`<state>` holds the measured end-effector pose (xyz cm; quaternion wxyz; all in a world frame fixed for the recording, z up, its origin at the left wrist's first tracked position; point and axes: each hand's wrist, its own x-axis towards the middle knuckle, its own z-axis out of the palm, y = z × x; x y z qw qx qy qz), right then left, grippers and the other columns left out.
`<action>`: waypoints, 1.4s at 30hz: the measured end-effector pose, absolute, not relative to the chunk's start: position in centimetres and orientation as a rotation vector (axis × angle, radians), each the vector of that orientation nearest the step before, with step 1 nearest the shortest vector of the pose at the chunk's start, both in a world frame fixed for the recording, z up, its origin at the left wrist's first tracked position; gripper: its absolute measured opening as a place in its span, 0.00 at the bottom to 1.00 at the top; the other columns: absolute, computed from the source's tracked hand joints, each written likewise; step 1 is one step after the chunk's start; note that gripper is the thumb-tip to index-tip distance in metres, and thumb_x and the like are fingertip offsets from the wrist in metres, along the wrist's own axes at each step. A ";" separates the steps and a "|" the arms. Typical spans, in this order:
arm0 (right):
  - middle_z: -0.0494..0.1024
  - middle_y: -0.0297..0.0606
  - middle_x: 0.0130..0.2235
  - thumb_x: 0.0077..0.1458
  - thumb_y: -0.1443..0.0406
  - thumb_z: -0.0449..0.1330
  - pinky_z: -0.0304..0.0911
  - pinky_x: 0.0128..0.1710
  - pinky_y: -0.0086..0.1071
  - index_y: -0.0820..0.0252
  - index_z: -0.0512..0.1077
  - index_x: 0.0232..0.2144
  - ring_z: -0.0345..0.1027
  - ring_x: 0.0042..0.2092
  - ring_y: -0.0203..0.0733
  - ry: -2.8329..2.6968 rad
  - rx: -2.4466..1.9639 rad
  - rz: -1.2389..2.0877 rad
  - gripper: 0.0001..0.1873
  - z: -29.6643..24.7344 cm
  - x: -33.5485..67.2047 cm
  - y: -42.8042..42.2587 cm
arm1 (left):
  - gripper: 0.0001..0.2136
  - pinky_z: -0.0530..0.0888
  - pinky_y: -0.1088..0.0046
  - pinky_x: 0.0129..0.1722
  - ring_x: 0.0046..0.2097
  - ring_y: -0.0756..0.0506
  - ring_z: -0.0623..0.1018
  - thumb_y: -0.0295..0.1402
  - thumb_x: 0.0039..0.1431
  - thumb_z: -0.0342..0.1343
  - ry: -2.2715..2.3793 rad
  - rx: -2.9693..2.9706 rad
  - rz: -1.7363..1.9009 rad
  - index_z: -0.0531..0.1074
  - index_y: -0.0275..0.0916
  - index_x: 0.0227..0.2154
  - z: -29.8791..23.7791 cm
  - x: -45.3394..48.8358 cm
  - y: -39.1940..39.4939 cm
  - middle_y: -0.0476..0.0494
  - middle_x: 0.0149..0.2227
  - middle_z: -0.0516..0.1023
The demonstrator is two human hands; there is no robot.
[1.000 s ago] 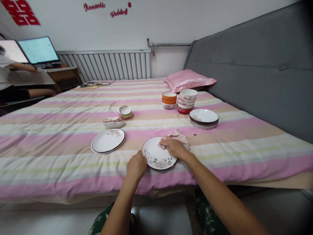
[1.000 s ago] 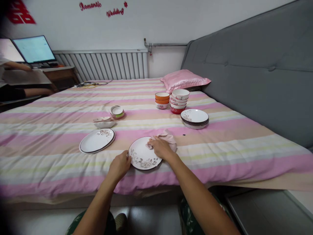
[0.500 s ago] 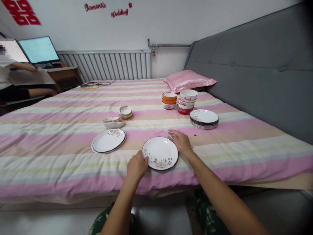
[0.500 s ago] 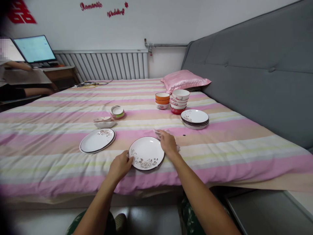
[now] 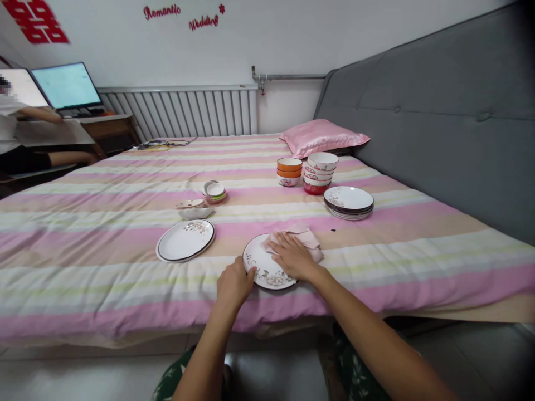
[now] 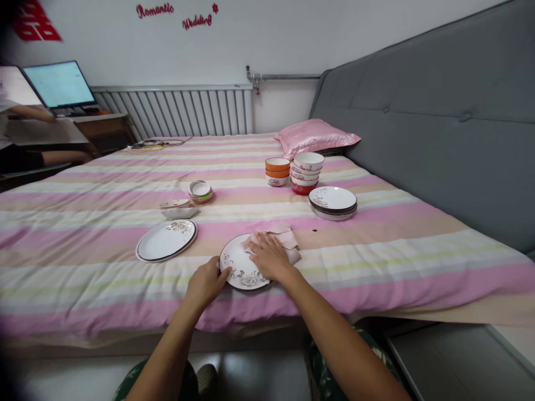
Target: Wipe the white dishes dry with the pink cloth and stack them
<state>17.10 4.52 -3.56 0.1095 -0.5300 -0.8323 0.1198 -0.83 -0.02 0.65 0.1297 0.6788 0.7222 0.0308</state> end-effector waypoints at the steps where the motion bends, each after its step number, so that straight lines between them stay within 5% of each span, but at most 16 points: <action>1: 0.45 0.41 0.65 0.60 0.57 0.42 0.35 0.61 0.44 0.54 0.53 0.60 0.34 0.65 0.48 -2.466 -1.580 0.339 0.27 -3.5 17.0 4.4 | 0.17 0.66 0.68 0.36 0.43 0.37 0.75 0.40 0.58 0.45 2.094 1.974 0.096 0.65 0.34 0.44 0.6 -0.8 0.0 0.33 0.40 0.77; 11: 0.38 0.34 0.66 0.60 0.59 0.41 0.27 0.61 0.48 0.51 0.44 0.62 0.27 0.65 0.50 -2.320 -1.940 0.284 0.28 -3.7 17.3 5.0 | 0.18 0.66 0.66 0.37 0.44 0.35 0.75 0.40 0.57 0.46 2.080 1.961 0.147 0.65 0.34 0.46 0.2 -1.1 0.0 0.32 0.41 0.76; 18: 0.47 0.42 0.64 0.61 0.56 0.38 0.38 0.57 0.52 0.45 0.48 0.60 0.37 0.64 0.56 -1.963 -2.181 0.318 0.25 -3.9 20.1 6.6 | 0.19 0.65 0.68 0.35 0.43 0.36 0.75 0.41 0.55 0.48 2.075 1.925 0.144 0.65 0.35 0.45 0.1 -1.3 0.1 0.33 0.40 0.76; 23: 0.49 0.50 0.63 0.58 0.56 0.46 0.43 0.57 0.49 0.59 0.53 0.59 0.42 0.63 0.57 -1.849 -2.115 0.196 0.29 -4.4 20.8 6.9 | 0.18 0.65 0.68 0.33 0.43 0.36 0.75 0.43 0.53 0.50 2.094 1.931 0.077 0.65 0.35 0.42 0.0 -1.3 0.1 0.34 0.40 0.76; 26: 0.60 0.51 0.59 0.56 0.57 0.49 0.47 0.55 0.42 0.65 0.59 0.55 0.51 0.59 0.52 -1.794 -1.846 -0.008 0.28 -3.4 20.7 6.4 | 0.17 0.65 0.68 0.34 0.43 0.36 0.75 0.43 0.53 0.49 2.104 1.933 0.067 0.65 0.35 0.42 0.1 -1.2 0.1 0.34 0.40 0.76; 29: 0.74 0.44 0.43 0.56 0.58 0.49 0.57 0.45 0.32 0.62 0.69 0.42 0.65 0.45 0.43 -1.763 -1.651 -0.072 0.18 -1.9 20.5 5.4 | 0.17 0.65 0.68 0.34 0.43 0.37 0.75 0.43 0.54 0.49 2.110 1.929 0.059 0.65 0.35 0.42 0.2 -1.2 0.1 0.34 0.40 0.76; 33: 0.75 0.38 0.28 0.54 0.52 0.49 0.56 0.31 0.30 0.57 0.72 0.25 0.68 0.32 0.41 -1.810 -1.933 0.022 0.19 -1.2 20.4 4.3 | 0.18 0.65 0.68 0.35 0.44 0.37 0.75 0.43 0.54 0.48 2.107 1.936 0.048 0.65 0.35 0.43 0.1 -1.1 0.2 0.33 0.40 0.76; 42: 0.77 0.41 0.33 0.52 0.51 0.52 0.57 0.32 0.32 0.56 0.74 0.28 0.70 0.37 0.45 -1.826 -2.197 0.311 0.18 -1.1 20.5 3.8 | 0.18 0.66 0.65 0.37 0.45 0.35 0.74 0.42 0.56 0.46 2.124 1.963 0.087 0.64 0.33 0.43 0.3 -0.9 -0.1 0.30 0.41 0.75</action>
